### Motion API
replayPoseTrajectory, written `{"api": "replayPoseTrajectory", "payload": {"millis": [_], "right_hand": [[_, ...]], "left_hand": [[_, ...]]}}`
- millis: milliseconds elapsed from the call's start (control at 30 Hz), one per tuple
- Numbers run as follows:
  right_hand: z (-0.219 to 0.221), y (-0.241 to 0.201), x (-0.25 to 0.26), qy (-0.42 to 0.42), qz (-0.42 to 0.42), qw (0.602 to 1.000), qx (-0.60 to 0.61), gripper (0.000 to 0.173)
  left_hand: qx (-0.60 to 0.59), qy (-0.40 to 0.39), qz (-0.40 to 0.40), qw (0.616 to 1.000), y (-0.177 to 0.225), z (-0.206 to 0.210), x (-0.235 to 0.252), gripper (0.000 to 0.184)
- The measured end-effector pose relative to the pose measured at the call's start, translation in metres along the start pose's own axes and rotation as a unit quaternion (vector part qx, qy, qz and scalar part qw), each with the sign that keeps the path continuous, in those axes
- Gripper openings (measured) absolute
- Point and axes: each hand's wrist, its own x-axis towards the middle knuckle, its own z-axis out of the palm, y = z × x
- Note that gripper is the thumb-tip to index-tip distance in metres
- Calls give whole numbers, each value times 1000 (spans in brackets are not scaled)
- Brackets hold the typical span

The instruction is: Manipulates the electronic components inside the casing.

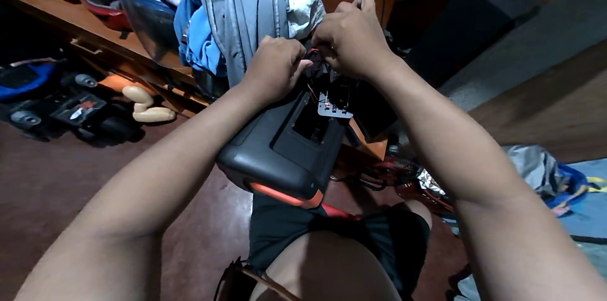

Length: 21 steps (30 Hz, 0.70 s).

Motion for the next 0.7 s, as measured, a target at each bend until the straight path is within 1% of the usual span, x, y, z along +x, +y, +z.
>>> {"api": "replayPoseTrajectory", "payload": {"millis": [267, 467, 533, 567, 633, 700], "right_hand": [[12, 11, 0, 95, -57, 992, -58, 26], [17, 14, -1, 135, -80, 985, -77, 25], [17, 12, -1, 129, -60, 987, -69, 24], [15, 11, -2, 107, -37, 992, -55, 24], [4, 13, -2, 64, 19, 998, -8, 24], [-9, 20, -3, 51, 71, 995, 54, 23]], "left_hand": [[-3, 11, 12, 1000, -4, 3, -1, 34], [-3, 14, 7, 1000, -3, 4, -2, 36], [-1, 3, -8, 1000, -3, 4, -1, 38], [-1, -1, -15, 1000, -2, 4, -2, 39], [0, -3, -25, 1000, -3, 4, -3, 40], [-7, 0, -39, 999, -4, 3, -5, 39]]}}
